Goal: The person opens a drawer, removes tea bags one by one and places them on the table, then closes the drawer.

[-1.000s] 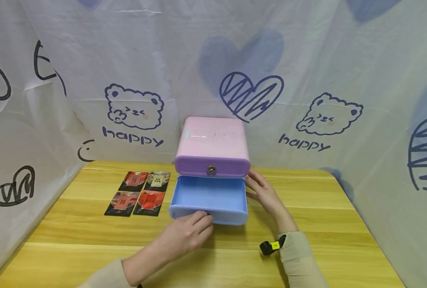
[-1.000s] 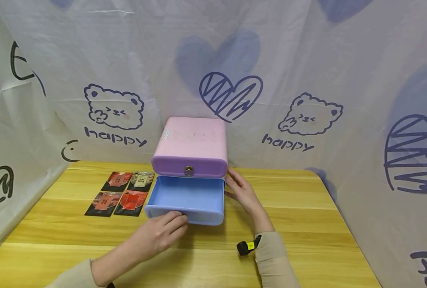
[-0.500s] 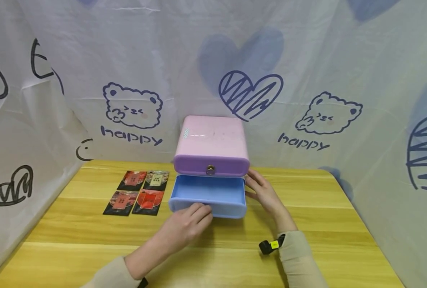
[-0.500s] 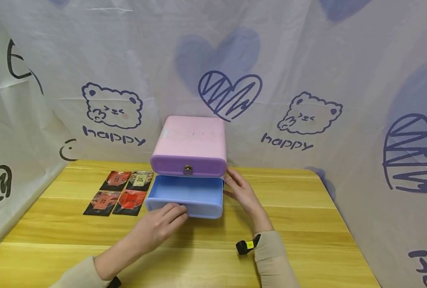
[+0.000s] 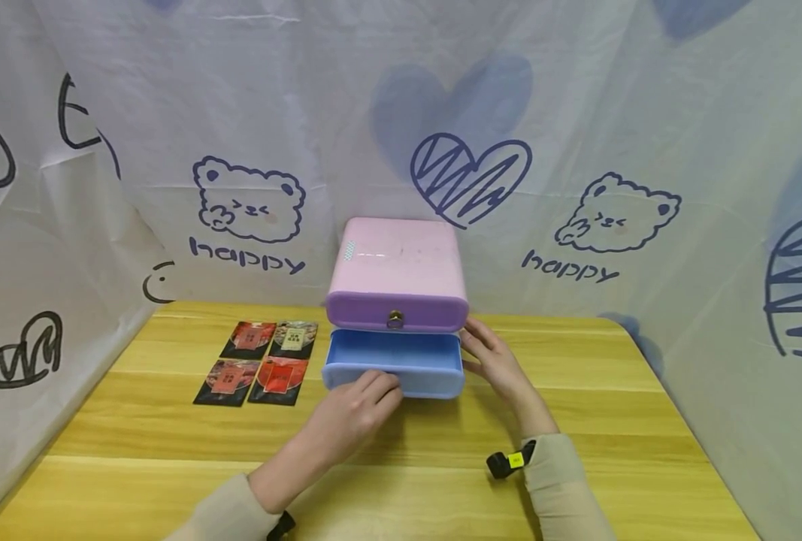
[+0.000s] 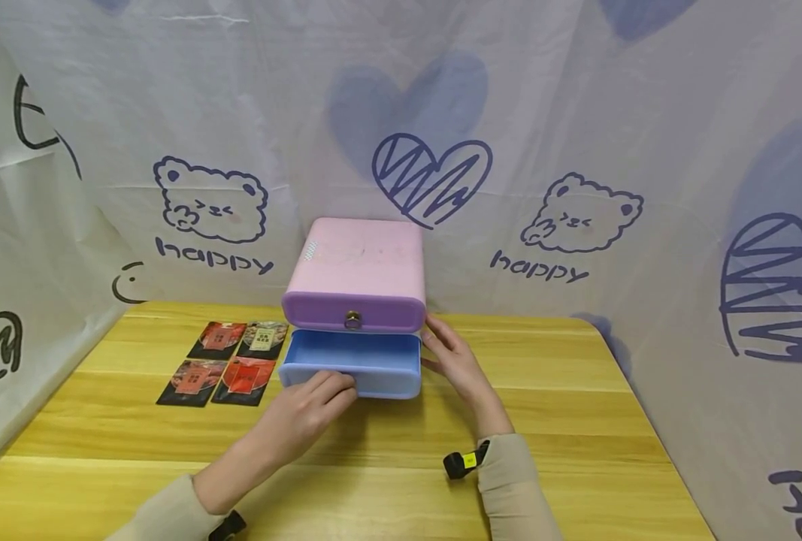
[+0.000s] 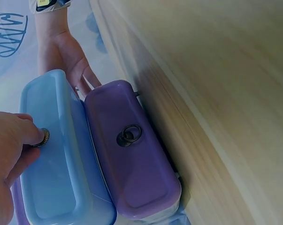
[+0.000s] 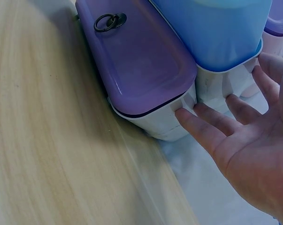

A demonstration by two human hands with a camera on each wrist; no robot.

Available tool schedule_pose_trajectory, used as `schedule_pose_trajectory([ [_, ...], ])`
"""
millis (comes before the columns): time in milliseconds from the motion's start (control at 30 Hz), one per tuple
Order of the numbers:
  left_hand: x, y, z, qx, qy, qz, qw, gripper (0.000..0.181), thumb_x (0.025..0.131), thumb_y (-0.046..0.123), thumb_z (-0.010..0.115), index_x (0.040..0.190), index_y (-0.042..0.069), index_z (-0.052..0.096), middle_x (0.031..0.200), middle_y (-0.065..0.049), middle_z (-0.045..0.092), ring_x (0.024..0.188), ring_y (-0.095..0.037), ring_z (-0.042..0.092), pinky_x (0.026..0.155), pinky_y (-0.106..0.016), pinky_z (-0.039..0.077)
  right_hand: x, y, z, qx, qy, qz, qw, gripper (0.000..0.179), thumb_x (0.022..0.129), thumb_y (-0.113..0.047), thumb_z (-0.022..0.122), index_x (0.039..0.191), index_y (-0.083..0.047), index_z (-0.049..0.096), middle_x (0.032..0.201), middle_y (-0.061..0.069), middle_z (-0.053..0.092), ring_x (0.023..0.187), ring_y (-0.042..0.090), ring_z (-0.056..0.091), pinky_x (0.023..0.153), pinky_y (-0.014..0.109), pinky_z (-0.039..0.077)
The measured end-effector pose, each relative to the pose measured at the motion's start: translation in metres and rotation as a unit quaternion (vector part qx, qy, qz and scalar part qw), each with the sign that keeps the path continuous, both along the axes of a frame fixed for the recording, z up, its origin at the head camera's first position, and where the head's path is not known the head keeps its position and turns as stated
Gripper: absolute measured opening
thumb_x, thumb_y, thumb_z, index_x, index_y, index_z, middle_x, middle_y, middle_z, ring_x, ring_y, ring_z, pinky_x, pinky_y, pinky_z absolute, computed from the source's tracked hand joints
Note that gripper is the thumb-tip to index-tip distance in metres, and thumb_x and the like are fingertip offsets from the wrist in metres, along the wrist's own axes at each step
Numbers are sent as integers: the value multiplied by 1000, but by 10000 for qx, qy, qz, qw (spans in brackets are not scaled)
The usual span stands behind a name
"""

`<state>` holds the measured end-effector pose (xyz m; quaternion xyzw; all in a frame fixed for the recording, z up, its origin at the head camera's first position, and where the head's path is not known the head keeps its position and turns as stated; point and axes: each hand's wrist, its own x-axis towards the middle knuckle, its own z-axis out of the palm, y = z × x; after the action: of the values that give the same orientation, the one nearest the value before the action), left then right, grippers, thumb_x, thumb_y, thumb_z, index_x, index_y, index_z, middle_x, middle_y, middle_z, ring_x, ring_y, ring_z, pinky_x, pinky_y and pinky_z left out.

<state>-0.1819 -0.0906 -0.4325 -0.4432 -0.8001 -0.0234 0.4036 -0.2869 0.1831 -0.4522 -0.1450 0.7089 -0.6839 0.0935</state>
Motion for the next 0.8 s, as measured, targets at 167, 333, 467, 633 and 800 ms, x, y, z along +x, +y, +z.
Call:
schedule_pose_trajectory([
  [167,-5,3,1,103,-127,78,9998,17,92,-5,58,98,3,72,104,-9,70,96,-22,68,76,-23,60,0,0,-1,-61,13,27,10000,56,111,-22,47,161,-1,32,167,21,28,149,45,36,113,58,43],
  [333,-11,5,2,217,-192,227,9993,19,84,-9,69,98,2,72,104,-9,71,96,-23,68,74,-25,61,-1,0,-1,-9,-4,4,10000,56,111,-23,48,161,-2,32,167,21,29,148,45,36,113,59,43],
  [467,-16,6,2,242,-270,321,9988,19,85,-11,71,99,2,72,104,-9,70,97,-24,67,74,-27,61,-1,0,-1,55,-21,-4,10000,55,111,-24,48,161,-3,33,166,20,30,149,43,36,113,60,42],
  [633,-23,8,3,311,-312,412,9982,16,88,-10,70,98,2,73,104,-9,69,96,-25,67,72,-28,62,-1,0,-1,28,-38,8,10000,55,111,-24,48,161,-3,33,166,20,30,149,42,36,114,59,41],
  [800,-29,9,3,350,-378,512,9974,16,88,-9,72,98,3,73,104,-9,70,96,-25,68,69,-29,62,0,0,-1,16,-24,17,10000,55,111,-24,48,161,-3,33,166,20,30,149,43,35,113,59,42],
])
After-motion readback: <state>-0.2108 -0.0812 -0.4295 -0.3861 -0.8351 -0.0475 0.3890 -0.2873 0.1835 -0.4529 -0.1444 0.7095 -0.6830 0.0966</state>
